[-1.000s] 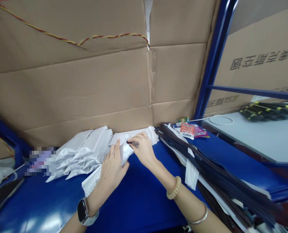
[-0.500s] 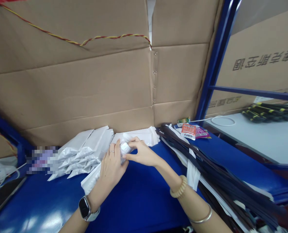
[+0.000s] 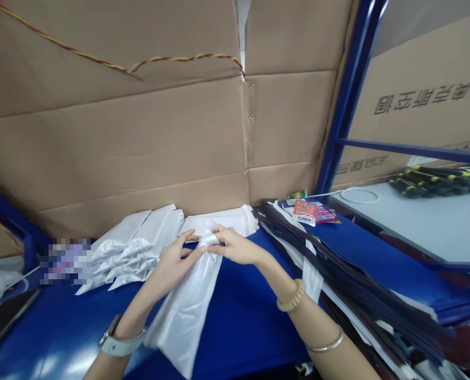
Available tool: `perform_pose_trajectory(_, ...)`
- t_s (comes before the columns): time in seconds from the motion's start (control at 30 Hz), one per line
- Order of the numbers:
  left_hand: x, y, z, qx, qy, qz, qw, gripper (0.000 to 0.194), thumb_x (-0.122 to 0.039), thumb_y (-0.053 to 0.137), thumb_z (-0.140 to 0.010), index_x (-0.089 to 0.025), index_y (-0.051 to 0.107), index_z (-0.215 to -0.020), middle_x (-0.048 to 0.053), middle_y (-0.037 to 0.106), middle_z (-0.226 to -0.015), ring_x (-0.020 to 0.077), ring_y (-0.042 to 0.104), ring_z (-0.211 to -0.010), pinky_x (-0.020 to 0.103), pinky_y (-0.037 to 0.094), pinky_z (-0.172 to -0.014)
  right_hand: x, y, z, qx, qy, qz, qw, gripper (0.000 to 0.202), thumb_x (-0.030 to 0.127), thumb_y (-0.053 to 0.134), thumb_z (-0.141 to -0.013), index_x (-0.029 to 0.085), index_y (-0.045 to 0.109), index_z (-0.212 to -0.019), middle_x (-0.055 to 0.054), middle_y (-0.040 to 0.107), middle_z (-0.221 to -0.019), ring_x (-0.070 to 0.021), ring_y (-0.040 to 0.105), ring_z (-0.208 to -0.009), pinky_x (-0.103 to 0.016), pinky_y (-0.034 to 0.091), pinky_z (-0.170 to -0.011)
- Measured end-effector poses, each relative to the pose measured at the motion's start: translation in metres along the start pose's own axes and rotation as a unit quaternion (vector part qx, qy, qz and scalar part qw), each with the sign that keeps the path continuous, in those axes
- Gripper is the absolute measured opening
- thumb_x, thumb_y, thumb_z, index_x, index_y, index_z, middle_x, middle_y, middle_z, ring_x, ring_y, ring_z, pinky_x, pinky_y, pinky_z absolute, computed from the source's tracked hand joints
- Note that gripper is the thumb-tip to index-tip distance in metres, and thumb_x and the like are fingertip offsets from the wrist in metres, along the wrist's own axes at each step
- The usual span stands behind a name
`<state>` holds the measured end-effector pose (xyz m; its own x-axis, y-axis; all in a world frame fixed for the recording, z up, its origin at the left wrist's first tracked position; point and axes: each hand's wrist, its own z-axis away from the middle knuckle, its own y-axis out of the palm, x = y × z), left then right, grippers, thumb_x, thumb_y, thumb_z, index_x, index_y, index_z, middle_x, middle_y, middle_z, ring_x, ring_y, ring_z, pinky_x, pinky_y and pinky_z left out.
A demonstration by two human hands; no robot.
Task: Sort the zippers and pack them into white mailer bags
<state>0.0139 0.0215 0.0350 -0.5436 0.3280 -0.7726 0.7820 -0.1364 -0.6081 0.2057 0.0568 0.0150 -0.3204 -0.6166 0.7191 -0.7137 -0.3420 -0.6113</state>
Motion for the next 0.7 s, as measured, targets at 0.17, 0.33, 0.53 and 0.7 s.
perform_pose_trajectory(0.17,0.006,0.002,-0.004,0.132,-0.095,0.238,0.958,0.044,-0.051,0.053,-0.080,-0.017,0.062,-0.107,0.010,0.066,-0.104,0.0245,0.059,-0.098,0.031,0.046,-0.078,0.010,0.006,-0.001,0.021,-0.003,0.049,0.999,0.017,0.019,0.045,-0.087,0.018,0.061,-0.083,-0.003,0.056,-0.091,-0.0191,0.046,-0.095,-0.041,0.029,-0.093)
perform_pose_trajectory(0.33,0.018,0.026,-0.007,0.063,-0.144,0.453,0.878,0.042,-0.040,0.068,-0.074,-0.017,0.062,-0.108,0.009,0.066,-0.105,0.0200,0.061,-0.094,0.028,0.047,-0.081,0.014,0.020,-0.005,-0.083,0.011,0.157,0.984,0.021,0.011,0.041,-0.082,0.017,0.058,-0.071,-0.004,0.056,-0.096,-0.0211,0.041,-0.099,-0.042,0.032,-0.091)
perform_pose_trajectory(0.53,0.026,0.035,-0.008,-0.012,-0.173,0.514,0.840,0.043,-0.037,0.072,-0.069,-0.016,0.061,-0.105,0.008,0.068,-0.091,0.0192,0.066,-0.079,0.029,0.052,-0.071,0.009,0.022,-0.002,-0.132,0.012,0.274,0.953,0.022,0.022,0.045,-0.084,0.021,0.066,-0.087,-0.007,0.043,-0.126,-0.0310,0.022,-0.124,-0.052,0.025,-0.097)
perform_pose_trajectory(0.7,0.026,0.030,-0.010,-0.047,-0.142,0.507,0.849,0.049,-0.034,0.072,-0.069,-0.021,0.057,-0.113,0.008,0.067,-0.100,0.0213,0.066,-0.084,0.030,0.052,-0.072,0.011,0.027,-0.004,-0.188,0.011,0.254,0.949,0.026,0.043,0.054,-0.082,0.024,0.065,-0.096,-0.008,0.038,-0.133,-0.0333,0.019,-0.128,-0.054,0.026,-0.098)
